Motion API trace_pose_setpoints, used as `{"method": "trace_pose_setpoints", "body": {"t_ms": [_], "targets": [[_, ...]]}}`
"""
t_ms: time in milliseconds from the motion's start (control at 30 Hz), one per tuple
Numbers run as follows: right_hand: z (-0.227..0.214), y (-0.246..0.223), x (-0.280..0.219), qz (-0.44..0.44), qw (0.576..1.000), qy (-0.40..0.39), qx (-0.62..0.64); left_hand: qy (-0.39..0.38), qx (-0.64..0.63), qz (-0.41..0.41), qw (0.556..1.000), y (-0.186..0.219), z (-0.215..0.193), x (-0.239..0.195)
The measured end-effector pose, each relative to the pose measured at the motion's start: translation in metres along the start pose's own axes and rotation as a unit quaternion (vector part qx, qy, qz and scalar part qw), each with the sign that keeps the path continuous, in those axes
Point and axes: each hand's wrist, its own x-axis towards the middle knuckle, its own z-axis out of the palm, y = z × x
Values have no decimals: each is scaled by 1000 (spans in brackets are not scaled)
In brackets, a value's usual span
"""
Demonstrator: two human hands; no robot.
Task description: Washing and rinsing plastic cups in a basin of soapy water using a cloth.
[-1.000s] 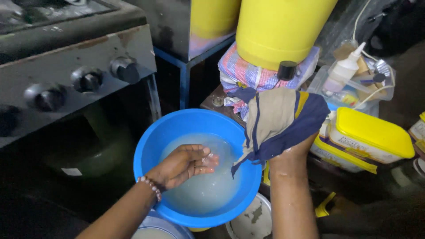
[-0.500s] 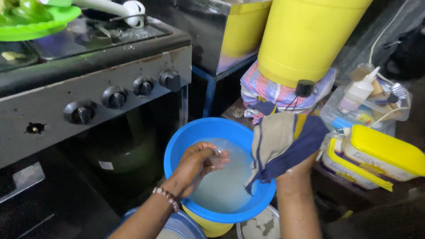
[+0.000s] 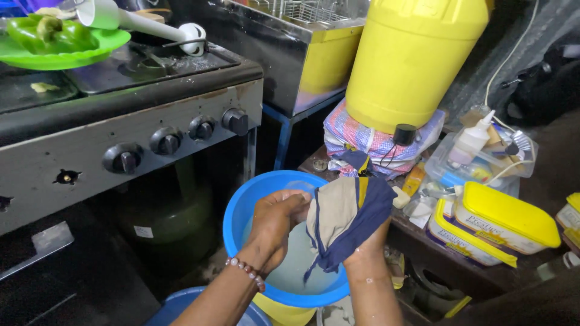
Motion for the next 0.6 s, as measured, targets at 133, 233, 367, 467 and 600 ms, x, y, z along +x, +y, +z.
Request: {"method": "trace_pose_setpoints", "body": {"t_ms": [133,233,367,467,600], "targets": [[1,6,-8,-16,1000,-8,-10,-3,-50,-2,999,3,-1,-5],[4,9,-12,-27,999,-12,-18,-28,-17,16,999,5,-5,-9],[9,11,-18,-43,999,-7,-29,-48,-14,23,998,10,-6,-14],[14,14,-21,-52,998,-9,-35,-46,-10,-1,999,15,-10,-18],[14,19,-24,-65,997,-24,-39,-53,-28,46,997,19,-27,-22]]}}
